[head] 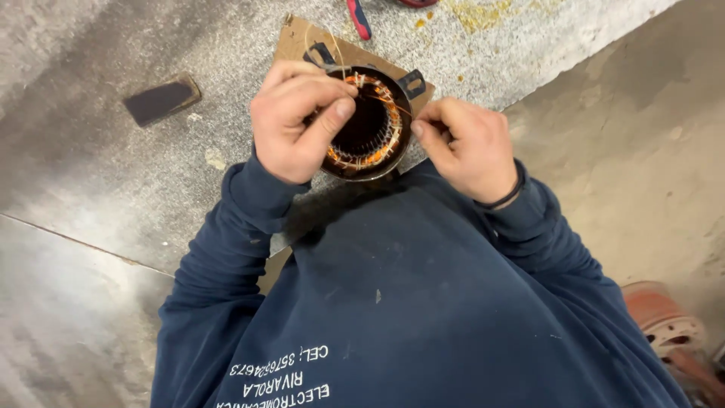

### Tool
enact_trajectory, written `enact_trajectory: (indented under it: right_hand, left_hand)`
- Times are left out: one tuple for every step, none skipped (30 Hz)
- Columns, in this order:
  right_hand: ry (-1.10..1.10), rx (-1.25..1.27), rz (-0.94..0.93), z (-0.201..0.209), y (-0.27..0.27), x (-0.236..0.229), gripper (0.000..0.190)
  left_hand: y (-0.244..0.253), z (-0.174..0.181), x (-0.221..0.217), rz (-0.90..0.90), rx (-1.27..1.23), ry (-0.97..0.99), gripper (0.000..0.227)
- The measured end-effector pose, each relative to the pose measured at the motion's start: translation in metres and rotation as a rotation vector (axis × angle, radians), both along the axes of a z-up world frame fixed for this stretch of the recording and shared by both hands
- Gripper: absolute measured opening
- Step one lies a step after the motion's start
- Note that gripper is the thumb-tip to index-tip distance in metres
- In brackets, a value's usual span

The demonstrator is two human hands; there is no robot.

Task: The person ties the copper windings of an electric motor stator with cord, looping and tightening the string around the coil ends by hand to secure them. They work around the stator ring, occasionally repositioning the string and pressing the windings into place.

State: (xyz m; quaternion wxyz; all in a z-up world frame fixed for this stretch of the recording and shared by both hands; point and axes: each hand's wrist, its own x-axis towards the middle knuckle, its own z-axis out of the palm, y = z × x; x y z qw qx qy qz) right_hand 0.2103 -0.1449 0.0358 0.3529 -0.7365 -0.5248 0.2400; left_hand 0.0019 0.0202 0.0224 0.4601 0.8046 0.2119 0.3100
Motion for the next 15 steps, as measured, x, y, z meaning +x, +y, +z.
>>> enact_trajectory:
  right_hand:
    - [-0.035,-0.037,0.049,0.006,0.000,0.001,0.011]
    - [-0.072,-0.071,0.099,0.012,0.001,0.003,0.011]
    - [-0.067,-0.068,0.087,0.018,-0.003,0.006,0.011]
    - [0.033,-0.068,0.267,0.025,-0.006,0.009,0.010]
    - [0.134,-0.065,0.447,0.032,-0.010,0.011,0.009]
    - [0.136,-0.061,0.444,0.036,-0.013,0.014,0.009]
    - [0.265,0.024,0.652,0.040,-0.015,0.016,0.006]
    - [0.391,0.111,0.861,0.044,-0.018,0.019,0.005]
    - [0.391,0.115,0.860,0.044,-0.020,0.020,0.005]
    - [0.438,0.086,0.875,0.045,-0.022,0.021,0.007]
    - [0.484,0.057,0.891,0.045,-0.025,0.022,0.010]
    - [0.481,0.060,0.891,0.044,-0.025,0.021,0.010]
    - [0.532,0.057,0.914,0.044,-0.025,0.020,0.010]
    - [0.583,0.055,0.940,0.043,-0.025,0.018,0.010]
    - [0.581,0.057,0.943,0.043,-0.025,0.015,0.010]
  left_hand:
    - [0.000,0.001,0.000,0.002,0.000,0.014,0.007]
    - [0.002,0.003,0.001,0.004,0.003,0.024,0.006]
    - [0.003,0.003,0.001,-0.008,0.007,0.029,0.006]
    - [0.002,0.003,0.002,0.002,0.001,0.032,0.006]
    - [0.003,0.003,0.002,0.013,-0.004,0.035,0.007]
    - [0.003,0.001,0.002,0.010,-0.001,0.038,0.007]
    - [0.004,-0.001,0.002,0.025,-0.002,0.043,0.007]
    - [0.005,-0.003,0.002,0.042,-0.001,0.045,0.007]
    - [0.007,-0.004,0.004,0.041,0.002,0.046,0.007]
    - [0.009,-0.004,0.006,0.053,0.007,0.058,0.008]
    - [0.011,-0.005,0.008,0.065,0.012,0.069,0.010]
    - [0.013,-0.005,0.012,0.064,0.016,0.067,0.010]
    - [0.016,-0.004,0.017,0.068,0.015,0.077,0.010]
    - [0.019,-0.004,0.020,0.074,0.015,0.087,0.011]
    - [0.021,-0.005,0.023,0.077,0.019,0.086,0.011]
